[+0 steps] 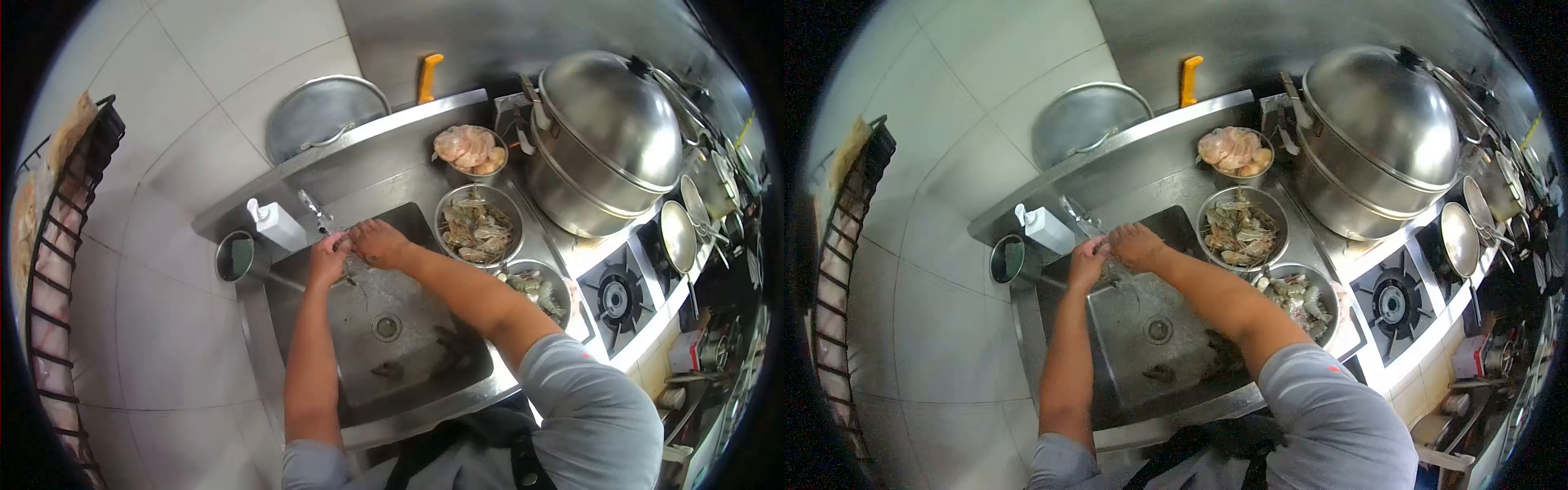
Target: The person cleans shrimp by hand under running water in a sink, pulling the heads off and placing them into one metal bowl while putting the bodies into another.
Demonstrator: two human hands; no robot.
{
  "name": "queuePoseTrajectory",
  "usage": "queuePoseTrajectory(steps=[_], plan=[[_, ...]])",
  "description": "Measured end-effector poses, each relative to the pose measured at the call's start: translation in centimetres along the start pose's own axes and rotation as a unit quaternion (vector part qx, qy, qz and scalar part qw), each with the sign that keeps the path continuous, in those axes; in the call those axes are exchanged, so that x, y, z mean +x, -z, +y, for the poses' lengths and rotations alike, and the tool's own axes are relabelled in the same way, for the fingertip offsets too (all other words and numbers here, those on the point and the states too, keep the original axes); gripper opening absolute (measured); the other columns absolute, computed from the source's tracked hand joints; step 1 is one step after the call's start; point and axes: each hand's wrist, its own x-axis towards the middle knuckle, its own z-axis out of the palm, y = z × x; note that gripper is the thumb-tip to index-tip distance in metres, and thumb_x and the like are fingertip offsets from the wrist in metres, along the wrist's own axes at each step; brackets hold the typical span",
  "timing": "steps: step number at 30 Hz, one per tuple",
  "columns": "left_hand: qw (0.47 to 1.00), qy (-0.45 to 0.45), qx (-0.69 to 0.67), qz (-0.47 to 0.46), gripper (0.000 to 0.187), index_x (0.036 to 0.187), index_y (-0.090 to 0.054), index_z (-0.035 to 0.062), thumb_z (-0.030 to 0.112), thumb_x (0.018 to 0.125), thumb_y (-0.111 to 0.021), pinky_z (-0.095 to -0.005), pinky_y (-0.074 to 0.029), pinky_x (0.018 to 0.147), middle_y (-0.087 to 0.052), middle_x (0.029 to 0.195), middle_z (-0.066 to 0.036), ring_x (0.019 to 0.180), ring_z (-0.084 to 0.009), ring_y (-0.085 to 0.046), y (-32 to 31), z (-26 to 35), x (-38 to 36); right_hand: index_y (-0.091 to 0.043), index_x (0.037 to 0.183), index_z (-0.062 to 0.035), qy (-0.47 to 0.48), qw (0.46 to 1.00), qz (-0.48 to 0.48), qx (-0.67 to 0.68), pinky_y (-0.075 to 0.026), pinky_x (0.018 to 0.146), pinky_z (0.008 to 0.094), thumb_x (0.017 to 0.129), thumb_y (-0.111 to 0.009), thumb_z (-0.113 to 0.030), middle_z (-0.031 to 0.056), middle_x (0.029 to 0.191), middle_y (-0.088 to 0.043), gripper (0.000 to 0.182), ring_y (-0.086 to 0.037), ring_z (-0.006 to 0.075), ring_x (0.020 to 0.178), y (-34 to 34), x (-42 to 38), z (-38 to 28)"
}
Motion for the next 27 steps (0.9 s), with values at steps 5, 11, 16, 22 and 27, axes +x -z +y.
queuePoseTrajectory(steps=[5,11,16,22,27], plan=[[0.999,-0.026,-0.004,0.022,0.032,0.108,-0.065,0.0001,0.018,0.081,-0.065,-0.0338,-0.049,0.072,-0.067,0.084,-0.015,0.074,-0.0236,-0.063,-1.2,-0.7,-0.1,-0.052,0.105,-0.0007,-0.028,0.999,0.012,0.016,-0.047,0.083,0.0396,0.089,-0.049,-0.029,0.0152,0.098,-0.060,0.032,-0.058,0.0309,0.097,0.0,-0.3,-0.1],[0.990,0.019,0.043,0.134,0.027,0.102,-0.066,-0.0010,0.016,0.082,-0.064,-0.0329,-0.049,0.072,-0.067,0.085,-0.016,0.075,-0.0213,-0.063,-3.3,0.2,-0.6,-0.051,0.097,0.0005,-0.189,0.975,0.038,0.108,-0.048,0.080,0.0437,0.089,-0.046,-0.028,0.0204,0.095,-0.061,0.030,-0.060,0.0370,0.092,-2.9,-0.1,-1.5],[0.981,0.117,-0.087,0.126,0.027,0.105,-0.064,-0.0027,0.016,0.086,-0.061,-0.0325,-0.049,0.072,-0.067,0.090,-0.014,0.082,-0.0228,-0.064,-5.2,-0.9,-1.7,-0.049,0.099,0.0032,-0.253,0.945,-0.006,0.208,-0.048,0.081,0.0460,0.090,-0.044,-0.028,0.0245,0.095,-0.061,0.033,-0.059,0.0404,0.093,-4.4,-1.2,-2.6],[0.970,0.146,-0.167,0.100,0.020,0.104,-0.063,-0.0019,0.010,0.090,-0.055,-0.0265,-0.050,0.061,-0.065,0.090,-0.006,0.075,-0.0133,-0.062,-2.5,-0.7,-1.9,-0.048,0.110,0.0054,-0.332,0.919,-0.002,0.213,-0.047,0.081,0.0462,0.090,-0.048,-0.024,0.0260,0.100,-0.059,0.036,-0.058,0.0409,0.098,-10.1,-4.6,0.4],[0.956,0.092,-0.274,0.047,0.017,0.104,-0.062,0.0019,0.006,0.091,-0.054,-0.0257,-0.050,0.065,-0.064,0.093,-0.003,0.075,-0.0101,-0.060,-1.9,-0.6,-0.5,-0.049,0.118,0.0038,-0.257,0.913,-0.081,0.308,-0.045,0.089,0.0447,0.086,-0.054,-0.016,0.0283,0.111,-0.056,0.038,-0.054,0.0422,0.107,-6.6,-3.9,0.1]])
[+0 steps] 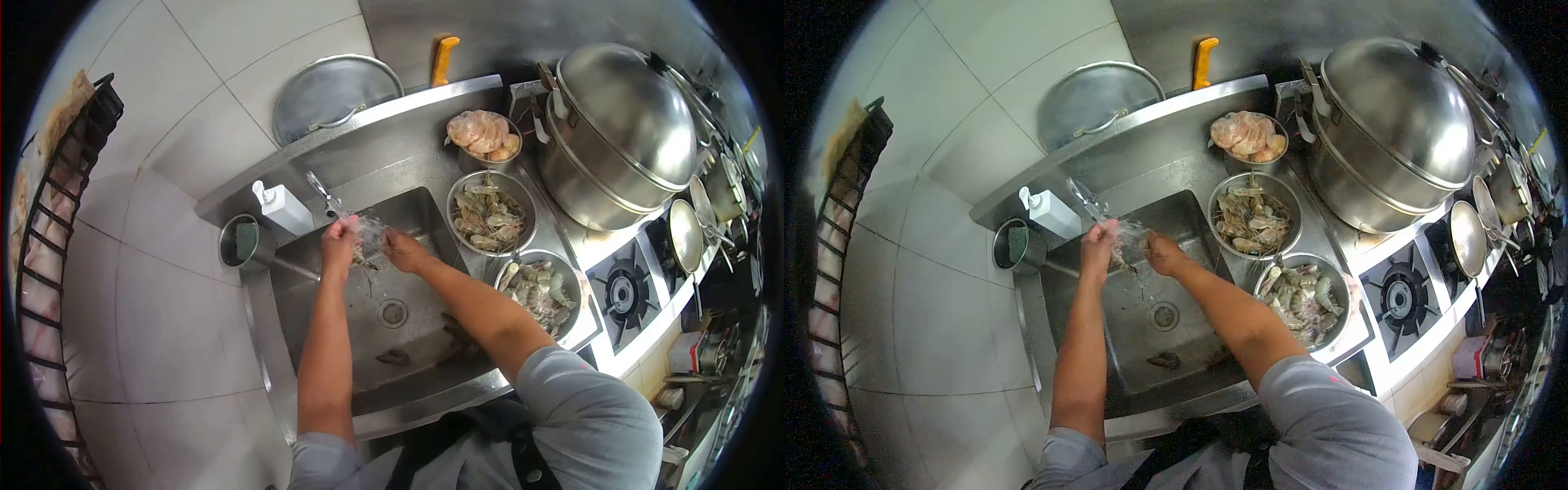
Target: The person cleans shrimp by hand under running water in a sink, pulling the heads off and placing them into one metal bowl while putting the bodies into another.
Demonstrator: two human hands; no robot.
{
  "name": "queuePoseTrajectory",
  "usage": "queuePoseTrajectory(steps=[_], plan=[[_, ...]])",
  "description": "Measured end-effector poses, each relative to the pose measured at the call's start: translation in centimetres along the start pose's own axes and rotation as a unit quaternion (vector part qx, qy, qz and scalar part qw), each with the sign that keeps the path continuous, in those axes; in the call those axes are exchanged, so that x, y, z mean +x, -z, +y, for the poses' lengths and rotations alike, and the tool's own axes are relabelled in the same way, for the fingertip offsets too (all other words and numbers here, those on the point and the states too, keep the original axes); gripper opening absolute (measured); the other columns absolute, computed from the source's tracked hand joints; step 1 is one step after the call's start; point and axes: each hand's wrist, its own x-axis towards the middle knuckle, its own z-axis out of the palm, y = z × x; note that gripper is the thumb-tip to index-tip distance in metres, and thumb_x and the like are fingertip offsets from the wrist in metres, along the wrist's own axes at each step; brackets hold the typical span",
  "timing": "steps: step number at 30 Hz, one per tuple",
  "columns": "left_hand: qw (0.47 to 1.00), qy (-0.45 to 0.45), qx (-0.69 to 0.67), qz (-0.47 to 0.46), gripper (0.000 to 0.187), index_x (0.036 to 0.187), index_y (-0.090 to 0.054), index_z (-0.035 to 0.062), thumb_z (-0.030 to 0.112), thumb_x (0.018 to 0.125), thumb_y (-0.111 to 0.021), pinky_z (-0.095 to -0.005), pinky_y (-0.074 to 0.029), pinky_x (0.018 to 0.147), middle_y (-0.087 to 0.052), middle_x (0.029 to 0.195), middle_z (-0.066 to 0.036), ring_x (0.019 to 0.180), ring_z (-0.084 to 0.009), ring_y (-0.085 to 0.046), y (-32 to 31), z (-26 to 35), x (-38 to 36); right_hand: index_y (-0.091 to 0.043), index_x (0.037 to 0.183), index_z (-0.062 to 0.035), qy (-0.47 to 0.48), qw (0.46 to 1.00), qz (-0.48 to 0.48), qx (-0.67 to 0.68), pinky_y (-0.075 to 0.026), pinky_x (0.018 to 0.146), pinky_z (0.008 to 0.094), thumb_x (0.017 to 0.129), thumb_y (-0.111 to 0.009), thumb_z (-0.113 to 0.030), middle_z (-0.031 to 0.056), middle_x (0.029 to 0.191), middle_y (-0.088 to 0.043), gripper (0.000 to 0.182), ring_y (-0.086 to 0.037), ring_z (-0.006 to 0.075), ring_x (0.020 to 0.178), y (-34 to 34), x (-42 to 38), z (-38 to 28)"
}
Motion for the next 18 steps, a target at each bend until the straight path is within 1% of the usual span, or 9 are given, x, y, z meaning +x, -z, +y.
queuePoseTrajectory(steps=[2,4,6,8,11,14,15,16,18], plan=[[1.000,0.022,0.009,-0.005,0.017,0.105,-0.062,0.0023,0.005,0.090,-0.054,-0.0256,-0.050,0.067,-0.065,0.094,-0.003,0.077,-0.0105,-0.060,0.3,0.0,0.2,-0.050,0.108,0.0046,0.090,0.989,0.100,0.067,-0.044,0.086,0.0472,0.083,-0.056,-0.011,0.0273,0.105,-0.057,0.030,-0.056,0.0429,0.101,0.0,-0.3,-0.8],[0.999,0.044,0.020,-0.009,0.017,0.105,-0.062,0.0027,0.004,0.089,-0.055,-0.0255,-0.050,0.070,-0.065,0.094,-0.003,0.079,-0.0108,-0.060,0.4,0.0,0.2,-0.052,0.101,0.0030,0.083,0.989,0.100,0.072,-0.044,0.084,0.0476,0.082,-0.058,-0.010,0.0258,0.103,-0.058,0.024,-0.056,0.0424,0.099,0.3,0.0,-1.3],[1.000,0.015,0.021,0.008,0.018,0.105,-0.062,0.0025,0.004,0.088,-0.056,-0.0254,-0.050,0.071,-0.065,0.095,-0.003,0.082,-0.0110,-0.060,0.6,0.2,0.1,-0.053,0.095,0.0014,0.079,0.989,0.101,0.079,-0.044,0.083,0.0481,0.082,-0.059,-0.009,0.0242,0.101,-0.058,0.018,-0.056,0.0418,0.097,0.5,0.2,-1.6],[1.000,0.003,0.028,0.009,0.018,0.105,-0.062,0.0023,0.003,0.088,-0.056,-0.0252,-0.049,0.071,-0.065,0.096,-0.003,0.083,-0.0108,-0.060,1.1,-0.3,0.2,-0.051,0.092,-0.0008,0.031,0.991,0.055,0.119,-0.044,0.080,0.0480,0.081,-0.060,-0.010,0.0213,0.100,-0.059,0.017,-0.056,0.0404,0.097,1.4,-0.3,-2.4],[0.999,0.008,0.053,0.003,0.018,0.105,-0.062,0.0021,0.003,0.088,-0.055,-0.0249,-0.049,0.071,-0.065,0.096,-0.003,0.083,-0.0103,-0.060,1.3,0.2,-0.1,-0.054,0.097,-0.0025,0.078,0.989,0.086,0.089,-0.045,0.081,0.0459,0.080,-0.063,-0.011,0.0194,0.101,-0.060,0.020,-0.056,0.0387,0.100,1.7,-0.8,-2.4],[0.996,0.042,0.080,0.009,0.019,0.106,-0.061,0.0011,0.002,0.088,-0.055,-0.0245,-0.049,0.070,-0.064,0.095,-0.004,0.082,-0.0103,-0.059,0.7,1.3,-1.6,-0.058,0.101,-0.0037,0.074,0.990,0.115,0.033,-0.045,0.084,0.0454,0.079,-0.065,-0.014,0.0183,0.101,-0.061,0.025,-0.056,0.0371,0.102,1.7,-2.1,-2.4],[0.992,0.018,0.121,0.004,0.020,0.107,-0.061,0.0005,0.002,0.087,-0.057,-0.0246,-0.049,0.069,-0.064,0.095,-0.004,0.082,-0.0107,-0.059,0.8,1.1,-2.1,-0.058,0.101,-0.0037,0.072,0.990,0.115,0.033,-0.045,0.084,0.0454,0.079,-0.065,-0.014,0.0183,0.101,-0.061,0.025,-0.056,0.0371,0.102,1.9,-2.8,-2.3],[0.987,-0.008,0.161,-0.002,0.022,0.108,-0.060,-0.0002,0.001,0.086,-0.058,-0.0247,-0.049,0.069,-0.064,0.095,-0.004,0.081,-0.0111,-0.059,0.9,0.7,-2.4,-0.059,0.103,-0.0056,0.078,0.992,0.088,-0.034,-0.045,0.085,0.0448,0.079,-0.065,-0.016,0.0174,0.102,-0.061,0.026,-0.056,0.0363,0.103,2.4,-3.5,-1.9],[0.990,0.002,0.141,-0.010,0.027,0.108,-0.060,-0.0005,-0.002,0.082,-0.059,-0.0248,-0.050,0.065,-0.065,0.093,-0.006,0.077,-0.0117,-0.060,1.5,-2.3,-2.5,-0.061,0.104,-0.0074,0.082,0.989,0.059,-0.103,-0.045,0.087,0.0443,0.079,-0.065,-0.018,0.0166,0.104,-0.061,0.028,-0.056,0.0355,0.104,3.8,-5.2,-1.1]])
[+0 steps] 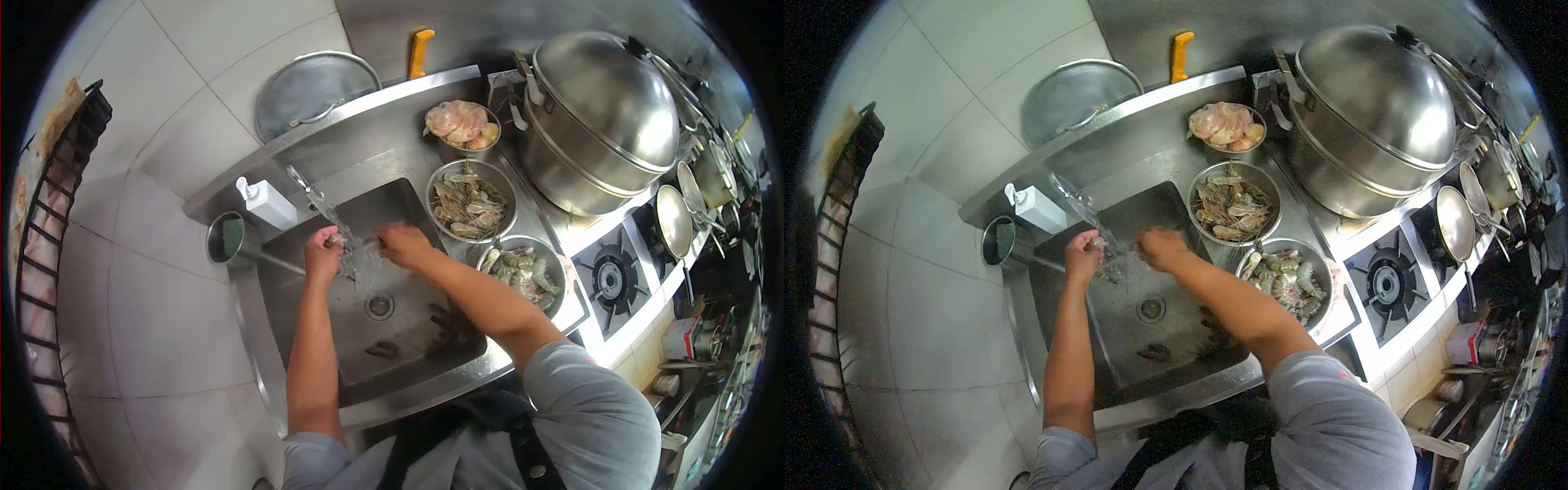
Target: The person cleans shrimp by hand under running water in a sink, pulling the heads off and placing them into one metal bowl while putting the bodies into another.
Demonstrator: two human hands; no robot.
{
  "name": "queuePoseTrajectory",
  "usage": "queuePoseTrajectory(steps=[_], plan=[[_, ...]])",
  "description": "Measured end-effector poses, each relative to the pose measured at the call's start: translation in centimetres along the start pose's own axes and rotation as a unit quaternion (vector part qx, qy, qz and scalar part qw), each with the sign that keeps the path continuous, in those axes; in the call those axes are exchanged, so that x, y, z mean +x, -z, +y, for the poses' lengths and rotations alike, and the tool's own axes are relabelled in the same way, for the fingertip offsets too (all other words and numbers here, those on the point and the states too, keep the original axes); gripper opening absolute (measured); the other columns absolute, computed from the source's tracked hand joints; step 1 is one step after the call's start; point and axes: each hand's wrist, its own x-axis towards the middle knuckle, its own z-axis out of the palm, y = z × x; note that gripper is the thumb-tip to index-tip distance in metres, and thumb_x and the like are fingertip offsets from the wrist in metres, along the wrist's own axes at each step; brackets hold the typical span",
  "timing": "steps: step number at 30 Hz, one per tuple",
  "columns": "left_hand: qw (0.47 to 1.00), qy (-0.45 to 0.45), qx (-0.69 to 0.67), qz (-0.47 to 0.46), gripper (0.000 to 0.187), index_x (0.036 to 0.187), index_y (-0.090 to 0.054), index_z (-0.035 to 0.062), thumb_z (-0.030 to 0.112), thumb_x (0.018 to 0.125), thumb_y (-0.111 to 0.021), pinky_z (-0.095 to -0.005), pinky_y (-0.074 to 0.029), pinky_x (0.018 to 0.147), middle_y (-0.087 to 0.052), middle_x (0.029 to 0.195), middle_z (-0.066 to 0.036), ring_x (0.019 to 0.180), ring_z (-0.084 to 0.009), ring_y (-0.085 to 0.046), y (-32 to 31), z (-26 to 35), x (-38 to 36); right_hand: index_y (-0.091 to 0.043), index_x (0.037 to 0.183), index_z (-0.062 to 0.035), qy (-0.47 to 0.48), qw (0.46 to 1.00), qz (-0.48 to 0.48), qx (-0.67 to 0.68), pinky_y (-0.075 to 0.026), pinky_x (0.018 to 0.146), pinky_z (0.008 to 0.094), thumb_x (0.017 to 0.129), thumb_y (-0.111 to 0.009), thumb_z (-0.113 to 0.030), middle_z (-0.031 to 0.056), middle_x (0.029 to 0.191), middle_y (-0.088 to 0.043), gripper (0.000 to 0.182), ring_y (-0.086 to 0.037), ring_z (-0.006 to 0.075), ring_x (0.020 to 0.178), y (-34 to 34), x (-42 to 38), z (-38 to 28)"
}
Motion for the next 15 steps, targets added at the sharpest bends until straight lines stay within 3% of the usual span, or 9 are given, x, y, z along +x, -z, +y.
queuePoseTrajectory(steps=[3,6,8,10,15], plan=[[1.000,0.007,-0.015,-0.018,0.032,0.109,-0.060,-0.0007,-0.006,0.077,-0.060,-0.0247,-0.050,0.063,-0.065,0.091,-0.008,0.073,-0.0125,-0.061,-0.4,-1.8,-1.7,-0.063,0.103,-0.0091,0.004,0.996,-0.045,-0.075,-0.046,0.088,0.0443,0.078,-0.064,-0.020,0.0153,0.105,-0.062,0.027,-0.056,0.0350,0.106,4.0,-2.1,0.3],[1.000,0.002,-0.018,-0.021,0.034,0.109,-0.060,-0.0007,-0.007,0.076,-0.059,-0.0245,-0.050,0.065,-0.066,0.092,-0.009,0.073,-0.0125,-0.061,-0.9,-1.2,-3.2,-0.063,0.104,-0.0103,0.022,0.999,-0.009,-0.040,-0.046,0.088,0.0432,0.076,-0.066,-0.017,0.0144,0.105,-0.063,0.029,-0.056,0.0330,0.107,7.3,-2.9,-0.2],[1.000,-0.002,-0.023,-0.009,0.033,0.109,-0.060,-0.0007,-0.007,0.076,-0.059,-0.0246,-0.050,0.067,-0.066,0.092,-0.009,0.074,-0.0123,-0.061,-1.1,-0.3,-4.3,-0.064,0.104,-0.0099,0.033,0.997,0.019,0.066,-0.047,0.085,0.0416,0.072,-0.070,-0.012,0.0140,0.102,-0.064,0.032,-0.059,0.0319,0.102,8.0,-2.5,-0.5],[1.000,-0.010,0.000,0.002,0.032,0.109,-0.060,-0.0010,-0.006,0.078,-0.058,-0.0248,-0.049,0.068,-0.066,0.090,-0.008,0.074,-0.0115,-0.061,-1.2,0.2,-5.9,-0.064,0.104,-0.0095,0.043,0.995,0.031,0.081,-0.048,0.082,0.0405,0.070,-0.072,-0.011,0.0139,0.100,-0.065,0.034,-0.061,0.0318,0.099,7.3,-1.2,-1.1],[0.997,0.065,0.026,0.014,0.030,0.109,-0.061,-0.0015,-0.004,0.079,-0.057,-0.0254,-0.049,0.067,-0.063,0.083,-0.005,0.071,-0.0114,-0.060,0.5,-0.1,-9.9,-0.063,0.101,-0.0075,0.026,0.982,0.070,0.174,-0.050,0.075,0.0385,0.069,-0.075,-0.013,0.0133,0.092,-0.067,0.035,-0.064,0.0324,0.087,0.5,3.9,-1.8]])
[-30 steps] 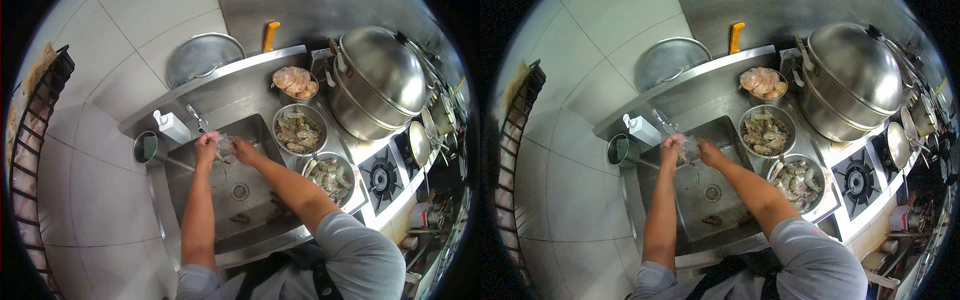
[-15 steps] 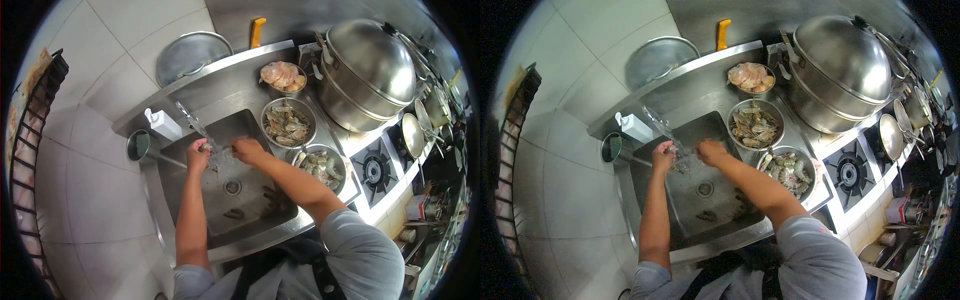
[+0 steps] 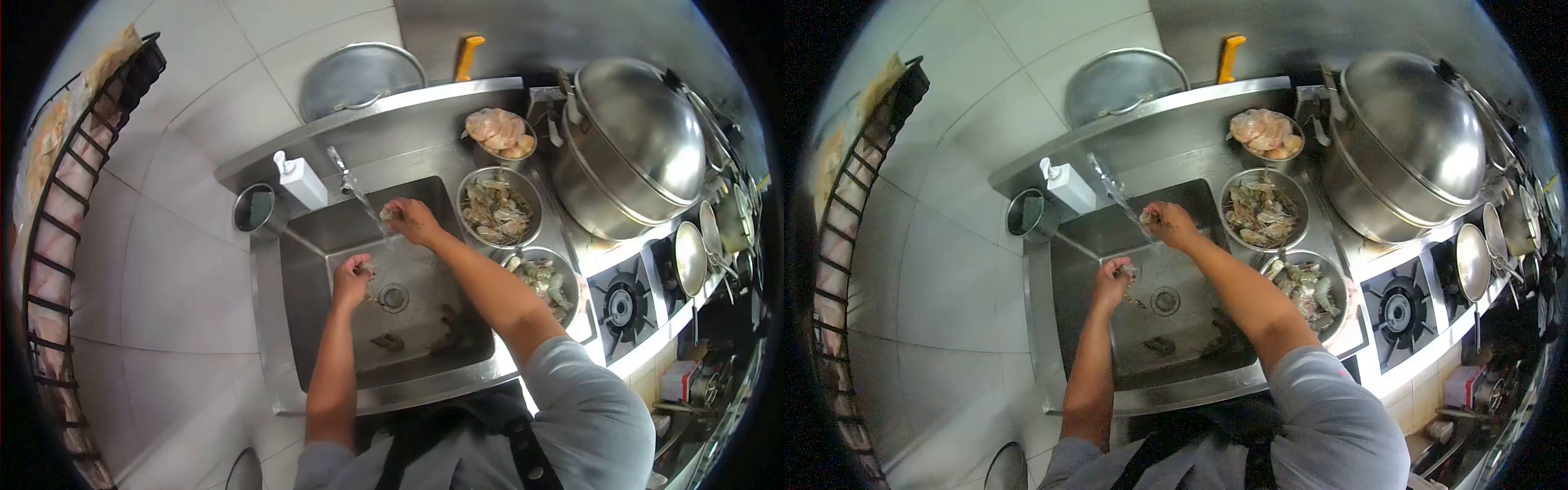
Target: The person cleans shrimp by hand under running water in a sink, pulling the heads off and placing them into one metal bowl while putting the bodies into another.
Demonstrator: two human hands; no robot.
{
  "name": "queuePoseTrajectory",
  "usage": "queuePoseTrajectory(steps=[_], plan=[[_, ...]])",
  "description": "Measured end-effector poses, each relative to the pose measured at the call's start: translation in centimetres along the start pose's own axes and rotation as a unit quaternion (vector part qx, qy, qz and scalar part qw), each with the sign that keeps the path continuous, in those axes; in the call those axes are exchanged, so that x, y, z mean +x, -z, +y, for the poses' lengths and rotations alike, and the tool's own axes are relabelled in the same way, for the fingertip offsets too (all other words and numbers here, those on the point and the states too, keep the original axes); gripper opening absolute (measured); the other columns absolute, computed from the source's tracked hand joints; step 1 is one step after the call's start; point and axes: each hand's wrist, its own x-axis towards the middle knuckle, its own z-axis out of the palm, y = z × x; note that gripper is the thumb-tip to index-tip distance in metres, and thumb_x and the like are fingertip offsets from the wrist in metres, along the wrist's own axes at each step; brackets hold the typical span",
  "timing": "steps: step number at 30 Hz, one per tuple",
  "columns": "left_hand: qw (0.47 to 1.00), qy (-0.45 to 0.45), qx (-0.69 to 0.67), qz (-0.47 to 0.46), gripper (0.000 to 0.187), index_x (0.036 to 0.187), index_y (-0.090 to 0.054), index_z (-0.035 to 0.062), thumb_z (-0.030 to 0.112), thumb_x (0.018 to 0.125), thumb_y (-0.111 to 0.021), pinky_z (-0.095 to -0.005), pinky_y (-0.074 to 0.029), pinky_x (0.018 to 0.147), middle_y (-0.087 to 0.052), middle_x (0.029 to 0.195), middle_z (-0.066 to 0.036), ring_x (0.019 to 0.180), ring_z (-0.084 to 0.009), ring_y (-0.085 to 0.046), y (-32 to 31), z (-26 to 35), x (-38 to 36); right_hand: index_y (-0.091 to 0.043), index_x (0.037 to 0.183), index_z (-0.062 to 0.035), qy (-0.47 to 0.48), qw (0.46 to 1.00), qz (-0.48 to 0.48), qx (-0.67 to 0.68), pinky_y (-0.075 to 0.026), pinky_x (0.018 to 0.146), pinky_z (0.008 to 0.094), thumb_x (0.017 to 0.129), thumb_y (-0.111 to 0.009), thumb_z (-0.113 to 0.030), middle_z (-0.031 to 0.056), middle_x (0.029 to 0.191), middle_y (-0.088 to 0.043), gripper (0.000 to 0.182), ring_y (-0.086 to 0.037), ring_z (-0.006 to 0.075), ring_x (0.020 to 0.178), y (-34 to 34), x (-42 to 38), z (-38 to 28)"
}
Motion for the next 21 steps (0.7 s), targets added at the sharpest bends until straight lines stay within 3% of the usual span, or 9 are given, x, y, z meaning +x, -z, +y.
queuePoseTrajectory(steps=[2,9,11,12,14,15,17,21], plan=[[1.000,0.009,-0.002,0.008,0.030,0.109,-0.060,-0.0020,-0.004,0.080,-0.056,-0.0258,-0.049,0.067,-0.062,0.084,-0.006,0.072,-0.0118,-0.060,1.3,-1.4,-0.7,-0.062,0.101,-0.0051,0.022,0.998,0.045,0.027,-0.048,0.068,0.0368,0.067,-0.074,-0.012,0.0116,0.079,-0.064,0.037,-0.061,0.0291,0.073,-2.6,1.4,0.2],[0.996,0.042,-0.061,0.039,0.028,0.109,-0.059,-0.0033,-0.004,0.081,-0.052,-0.0262,-0.051,0.069,-0.060,0.090,-0.008,0.076,-0.0136,-0.060,3.8,-5.7,-1.3,-0.063,0.091,-0.0055,-0.034,0.999,0.003,0.033,-0.047,0.066,0.0370,0.069,-0.074,-0.016,0.0110,0.079,-0.063,0.027,-0.062,0.0270,0.073,-4.7,2.9,0.6],[0.996,0.042,-0.060,0.040,0.027,0.108,-0.059,-0.0032,-0.004,0.082,-0.053,-0.0262,-0.051,0.069,-0.060,0.089,-0.007,0.075,-0.0134,-0.060,3.8,-5.4,-1.4,-0.067,0.092,-0.0107,-0.024,0.995,0.004,-0.102,-0.051,0.075,0.0401,0.077,-0.066,-0.018,0.0116,0.087,-0.068,0.017,-0.065,0.0324,0.085,-4.1,2.6,0.1],[0.997,0.041,-0.059,0.039,0.026,0.108,-0.059,-0.0031,-0.003,0.082,-0.053,-0.0262,-0.051,0.068,-0.060,0.088,-0.007,0.075,-0.0132,-0.060,3.7,-5.1,-1.4,-0.067,0.092,-0.0107,-0.026,0.994,0.007,-0.102,-0.051,0.075,0.0401,0.077,-0.066,-0.018,0.0116,0.087,-0.068,0.017,-0.065,0.0324,0.085,-3.9,2.4,-0.1],[0.998,0.033,-0.041,0.031,0.026,0.108,-0.059,-0.0028,-0.002,0.082,-0.054,-0.0262,-0.051,0.068,-0.061,0.087,-0.007,0.075,-0.0131,-0.061,3.2,-6.2,-1.0,-0.070,0.089,-0.0091,-0.020,0.918,-0.114,-0.380,-0.051,0.076,0.0407,0.078,-0.062,-0.017,0.0129,0.090,-0.069,0.015,-0.066,0.0321,0.087,-3.3,1.4,-1.0],[0.999,0.024,-0.026,0.028,0.026,0.108,-0.059,-0.0025,-0.002,0.082,-0.055,-0.0263,-0.051,0.067,-0.061,0.086,-0.007,0.075,-0.0131,-0.061,2.8,-6.6,-0.8,-0.070,0.089,-0.0091,-0.027,0.917,-0.112,-0.382,-0.051,0.076,0.0407,0.078,-0.062,-0.017,0.0129,0.090,-0.069,0.015,-0.066,0.0321,0.087,-2.9,0.4,-1.3],[0.999,0.031,-0.030,0.011,0.026,0.108,-0.059,-0.0021,-0.001,0.082,-0.056,-0.0264,-0.050,0.067,-0.061,0.087,-0.007,0.075,-0.0131,-0.062,2.3,-6.5,-0.8,-0.071,0.088,-0.0124,-0.030,0.864,-0.202,-0.461,-0.052,0.074,0.0396,0.079,-0.058,-0.014,0.0131,0.093,-0.068,0.016,-0.067,0.0285,0.088,-1.8,-1.9,-2.2],[0.999,0.020,-0.021,-0.025,0.028,0.110,-0.059,-0.0028,-0.001,0.082,-0.057,-0.0265,-0.051,0.067,-0.063,0.089,-0.009,0.075,-0.0140,-0.063,0.5,-5.1,-1.7,-0.070,0.088,-0.0105,-0.056,0.856,-0.237,-0.455,-0.053,0.073,0.0407,0.079,-0.058,-0.016,0.0135,0.094,-0.068,0.016,-0.067,0.0301,0.090,3.1,-5.3,-1.5]])
